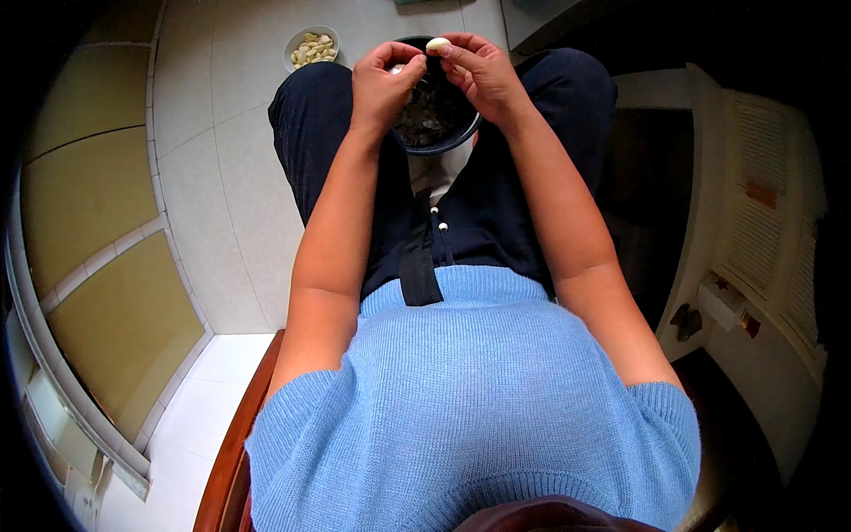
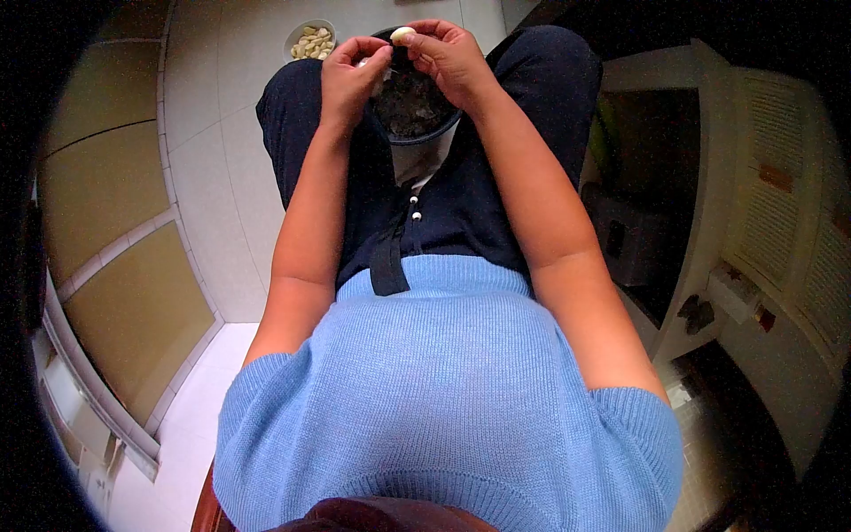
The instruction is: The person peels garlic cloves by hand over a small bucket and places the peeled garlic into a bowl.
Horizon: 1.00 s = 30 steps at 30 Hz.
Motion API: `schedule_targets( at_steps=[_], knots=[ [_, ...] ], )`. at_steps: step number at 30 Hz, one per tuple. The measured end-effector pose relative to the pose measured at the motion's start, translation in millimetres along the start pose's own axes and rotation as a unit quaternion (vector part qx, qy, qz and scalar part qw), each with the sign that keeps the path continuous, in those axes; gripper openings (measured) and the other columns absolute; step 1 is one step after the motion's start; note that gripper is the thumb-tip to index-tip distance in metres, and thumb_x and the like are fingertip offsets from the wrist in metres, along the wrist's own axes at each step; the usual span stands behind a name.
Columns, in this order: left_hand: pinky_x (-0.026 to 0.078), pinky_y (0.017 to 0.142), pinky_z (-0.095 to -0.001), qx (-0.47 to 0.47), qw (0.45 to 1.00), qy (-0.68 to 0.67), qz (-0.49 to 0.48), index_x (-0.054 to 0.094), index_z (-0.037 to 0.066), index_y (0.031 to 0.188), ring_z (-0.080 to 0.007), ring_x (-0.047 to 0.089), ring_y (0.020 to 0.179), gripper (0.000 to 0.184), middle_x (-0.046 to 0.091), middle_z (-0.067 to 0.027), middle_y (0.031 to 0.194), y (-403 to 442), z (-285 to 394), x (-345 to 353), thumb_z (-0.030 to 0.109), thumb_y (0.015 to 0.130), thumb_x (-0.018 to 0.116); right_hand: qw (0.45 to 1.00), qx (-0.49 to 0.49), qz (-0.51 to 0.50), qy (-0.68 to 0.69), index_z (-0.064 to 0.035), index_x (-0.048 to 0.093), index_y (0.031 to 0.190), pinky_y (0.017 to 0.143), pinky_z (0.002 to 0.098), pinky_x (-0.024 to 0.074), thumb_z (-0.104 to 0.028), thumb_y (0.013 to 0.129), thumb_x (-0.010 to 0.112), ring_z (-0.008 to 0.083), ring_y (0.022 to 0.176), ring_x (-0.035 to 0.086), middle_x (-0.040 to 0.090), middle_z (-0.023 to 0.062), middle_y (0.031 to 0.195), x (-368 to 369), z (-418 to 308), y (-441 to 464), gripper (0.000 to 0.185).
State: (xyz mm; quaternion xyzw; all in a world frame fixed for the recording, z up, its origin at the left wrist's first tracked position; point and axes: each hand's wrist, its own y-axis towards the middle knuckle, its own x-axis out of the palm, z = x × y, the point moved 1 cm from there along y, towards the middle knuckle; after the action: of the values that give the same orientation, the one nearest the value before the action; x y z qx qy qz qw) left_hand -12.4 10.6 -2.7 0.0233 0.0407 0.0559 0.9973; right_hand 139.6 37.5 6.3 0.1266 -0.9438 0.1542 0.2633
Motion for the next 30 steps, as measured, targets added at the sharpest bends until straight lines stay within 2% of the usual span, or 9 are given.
schedule_targets(
  at_steps=[11,18,21,30],
  knots=[
    [0.045,0.062,-0.0201,-0.029,0.996,-0.081,-0.001,0.066,0.001,0.088,-0.0060,0.055,0.069,0.018,0.063,-0.0004,0.076,0.1,-0.6,-1.4,0.016,0.079,0.066,0.999,0.002,0.001,-0.042,-0.0056,0.057,0.101,0.061,0.0189,0.0431,-0.005,0.077,0.068,0.0084,0.077,0.055,0.062,0.0030,0.092,1.5,0.4,-1.2,0.027],
    [0.041,0.064,-0.0177,-0.055,0.996,-0.059,-0.025,0.064,0.002,0.091,-0.0048,0.053,0.072,0.017,0.061,0.0007,0.081,-0.7,5.7,-3.6,0.016,0.082,0.066,0.993,-0.044,-0.039,-0.105,-0.0042,0.057,0.102,0.060,0.0169,0.0417,-0.003,0.076,0.067,0.0064,0.075,0.054,0.061,0.0027,0.090,-3.5,4.3,2.3,0.027],
    [0.044,0.062,-0.0194,-0.063,0.996,-0.058,-0.018,0.067,0.001,0.088,-0.0057,0.055,0.069,0.019,0.063,-0.0003,0.077,0.3,3.8,-4.6,0.017,0.078,0.068,0.991,-0.051,-0.051,-0.109,-0.0036,0.058,0.102,0.059,0.0169,0.0415,-0.003,0.077,0.067,0.0059,0.073,0.054,0.061,0.0029,0.090,-4.1,4.8,2.4,0.027],
    [0.044,0.061,-0.0197,-0.080,0.994,-0.071,-0.020,0.067,0.000,0.087,-0.0060,0.055,0.067,0.017,0.063,-0.0009,0.076,-0.7,4.6,-7.3,0.014,0.078,0.066,0.992,-0.040,-0.052,-0.111,-0.0028,0.058,0.102,0.058,0.0169,0.0414,-0.003,0.078,0.066,0.0059,0.072,0.053,0.061,0.0033,0.091,-2.8,3.1,0.6,0.025]
  ],
)
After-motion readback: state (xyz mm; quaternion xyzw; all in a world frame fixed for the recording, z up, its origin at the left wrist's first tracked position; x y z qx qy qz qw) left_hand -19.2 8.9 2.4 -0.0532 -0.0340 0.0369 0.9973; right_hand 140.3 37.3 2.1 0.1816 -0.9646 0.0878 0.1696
